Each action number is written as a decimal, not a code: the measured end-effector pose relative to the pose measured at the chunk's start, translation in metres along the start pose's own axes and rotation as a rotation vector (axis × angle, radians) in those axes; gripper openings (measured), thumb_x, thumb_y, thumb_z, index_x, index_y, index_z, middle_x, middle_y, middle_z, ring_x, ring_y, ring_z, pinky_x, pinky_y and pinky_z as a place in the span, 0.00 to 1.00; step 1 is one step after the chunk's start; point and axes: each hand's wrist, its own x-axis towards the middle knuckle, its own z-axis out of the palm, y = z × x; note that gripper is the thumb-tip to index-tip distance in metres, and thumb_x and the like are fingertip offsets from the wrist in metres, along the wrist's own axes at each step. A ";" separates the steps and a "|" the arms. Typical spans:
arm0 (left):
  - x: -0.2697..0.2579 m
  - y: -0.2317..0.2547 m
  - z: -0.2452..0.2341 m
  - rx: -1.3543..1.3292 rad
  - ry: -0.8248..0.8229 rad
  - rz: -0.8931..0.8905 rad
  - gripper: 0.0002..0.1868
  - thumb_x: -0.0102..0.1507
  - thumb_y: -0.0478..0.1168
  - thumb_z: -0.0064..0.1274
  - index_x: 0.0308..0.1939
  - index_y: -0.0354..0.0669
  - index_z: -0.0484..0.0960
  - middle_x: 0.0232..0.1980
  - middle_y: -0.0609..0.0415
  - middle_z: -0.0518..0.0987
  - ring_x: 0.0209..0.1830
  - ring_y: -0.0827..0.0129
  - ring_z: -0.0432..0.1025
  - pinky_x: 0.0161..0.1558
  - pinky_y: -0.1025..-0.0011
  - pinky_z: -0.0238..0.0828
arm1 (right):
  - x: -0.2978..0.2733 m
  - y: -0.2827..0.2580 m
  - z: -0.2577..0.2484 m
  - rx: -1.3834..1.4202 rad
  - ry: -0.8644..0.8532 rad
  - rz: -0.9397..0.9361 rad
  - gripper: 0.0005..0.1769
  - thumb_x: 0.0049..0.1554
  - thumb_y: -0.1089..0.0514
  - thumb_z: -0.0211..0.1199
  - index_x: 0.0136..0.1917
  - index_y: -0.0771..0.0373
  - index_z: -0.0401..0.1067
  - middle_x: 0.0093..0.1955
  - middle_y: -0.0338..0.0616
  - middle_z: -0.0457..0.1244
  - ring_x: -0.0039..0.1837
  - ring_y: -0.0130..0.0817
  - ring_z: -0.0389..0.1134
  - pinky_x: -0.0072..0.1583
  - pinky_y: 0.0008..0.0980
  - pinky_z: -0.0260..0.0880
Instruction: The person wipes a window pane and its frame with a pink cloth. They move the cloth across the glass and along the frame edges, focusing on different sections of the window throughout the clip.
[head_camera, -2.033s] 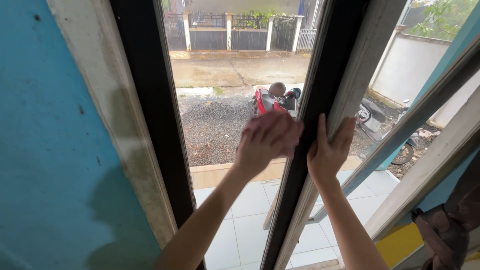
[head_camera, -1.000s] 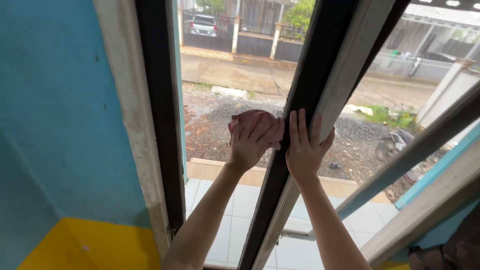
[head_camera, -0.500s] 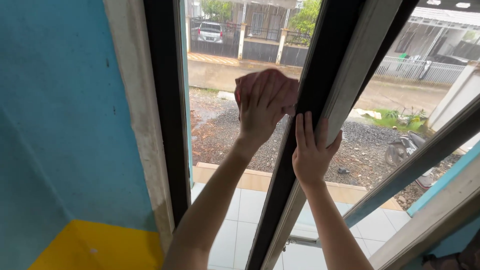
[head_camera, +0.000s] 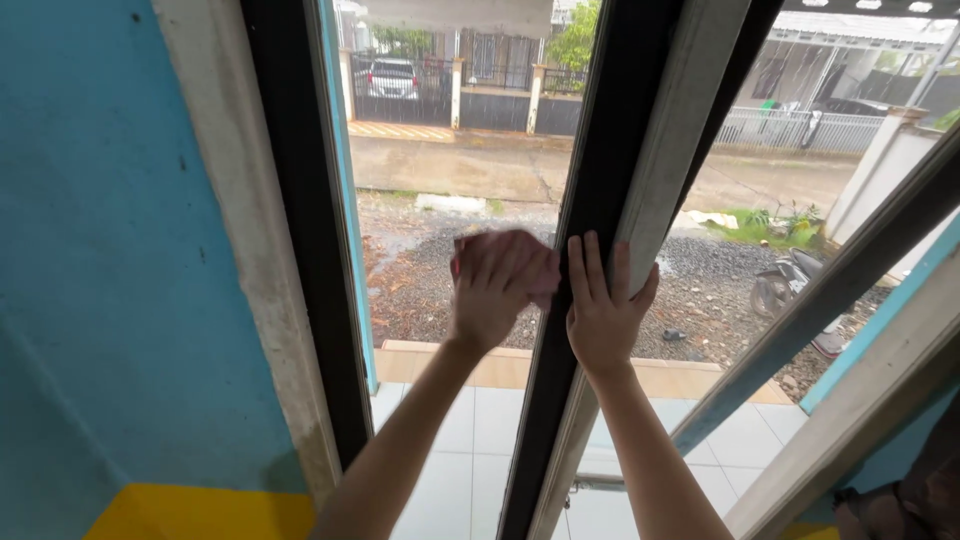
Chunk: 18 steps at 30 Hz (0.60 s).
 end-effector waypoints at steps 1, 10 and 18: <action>0.007 -0.004 0.002 -0.048 0.017 0.003 0.23 0.69 0.56 0.38 0.65 0.66 0.77 0.66 0.56 0.77 0.65 0.55 0.71 0.64 0.47 0.64 | -0.002 0.000 -0.001 0.002 -0.009 -0.003 0.29 0.66 0.56 0.40 0.76 0.48 0.68 0.77 0.32 0.61 0.81 0.49 0.51 0.70 0.70 0.51; 0.067 -0.017 0.004 -0.117 0.090 -0.079 0.24 0.70 0.55 0.44 0.68 0.59 0.77 0.68 0.51 0.73 0.70 0.46 0.65 0.68 0.39 0.57 | 0.006 -0.003 -0.008 -0.034 0.010 0.012 0.28 0.65 0.58 0.43 0.75 0.47 0.69 0.75 0.33 0.62 0.78 0.47 0.55 0.70 0.67 0.55; -0.028 -0.013 -0.005 -0.079 0.070 0.037 0.20 0.71 0.53 0.36 0.60 0.70 0.82 0.58 0.60 0.80 0.54 0.59 0.75 0.63 0.50 0.69 | 0.004 0.000 -0.004 0.008 0.033 -0.005 0.27 0.67 0.52 0.40 0.75 0.47 0.70 0.75 0.32 0.62 0.80 0.47 0.53 0.71 0.67 0.52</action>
